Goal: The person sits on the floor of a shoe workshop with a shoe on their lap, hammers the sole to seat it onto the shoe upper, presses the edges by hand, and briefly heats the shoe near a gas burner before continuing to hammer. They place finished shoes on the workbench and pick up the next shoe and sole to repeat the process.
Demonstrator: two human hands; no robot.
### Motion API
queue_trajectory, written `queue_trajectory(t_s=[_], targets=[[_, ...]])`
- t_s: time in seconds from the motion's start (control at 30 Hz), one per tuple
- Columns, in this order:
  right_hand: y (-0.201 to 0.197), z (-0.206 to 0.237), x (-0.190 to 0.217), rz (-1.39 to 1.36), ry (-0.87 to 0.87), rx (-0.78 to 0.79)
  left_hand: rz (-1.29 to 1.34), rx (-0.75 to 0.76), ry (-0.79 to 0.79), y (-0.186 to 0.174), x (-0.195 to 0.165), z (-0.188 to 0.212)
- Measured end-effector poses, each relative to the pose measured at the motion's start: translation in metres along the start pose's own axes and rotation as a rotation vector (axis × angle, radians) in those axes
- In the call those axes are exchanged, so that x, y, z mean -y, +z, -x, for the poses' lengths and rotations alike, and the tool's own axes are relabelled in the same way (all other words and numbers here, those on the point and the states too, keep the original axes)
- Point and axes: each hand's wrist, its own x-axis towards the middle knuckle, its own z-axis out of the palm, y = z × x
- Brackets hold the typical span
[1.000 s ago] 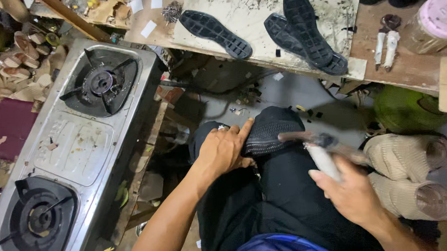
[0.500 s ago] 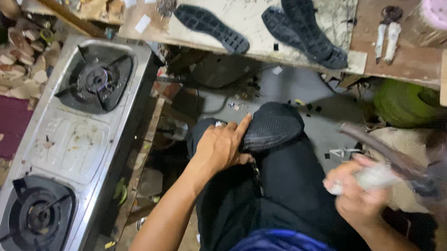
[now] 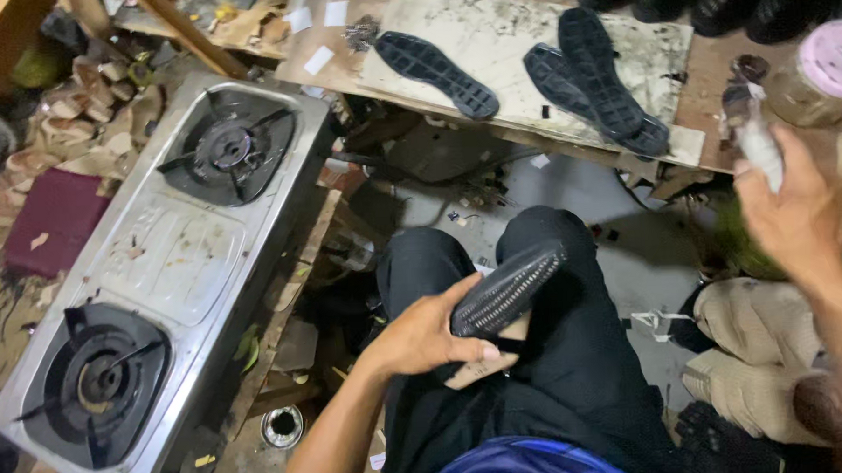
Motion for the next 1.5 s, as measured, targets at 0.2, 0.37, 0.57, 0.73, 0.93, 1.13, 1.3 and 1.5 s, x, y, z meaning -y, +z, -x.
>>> queue_trajectory(t_s=[0.2,0.37,0.57,0.73,0.93,1.13,1.3,1.5], targets=[[0.056,-0.04,-0.06,-0.071,-0.224,0.016,0.29,0.0,0.001,0.013,-0.004,0.032],[0.068,-0.054,-0.048,-0.044,-0.127,0.061,0.452,0.091,-0.08,0.013,-0.005,0.043],[-0.003,-0.001,0.082,-0.368,-0.419,0.38,0.45,0.177,0.013,0.017,0.001,0.035],[-0.029,0.053,0.147,-1.039,-0.43,0.663,0.4,0.316,0.06,0.034,0.006,0.024],[-0.041,0.067,0.157,-0.978,-0.401,0.551,0.448,0.455,0.147,0.049,0.014,0.02],[-0.005,0.078,0.154,-0.727,0.226,0.607,-0.103,-0.121,0.184,0.092,0.021,0.026],[0.024,0.093,0.148,-1.274,0.578,0.775,1.121,0.03,-0.098,0.097,0.047,0.024],[0.022,0.104,0.168,-1.302,0.298,0.739,1.442,0.038,0.019,0.097,0.048,0.022]])
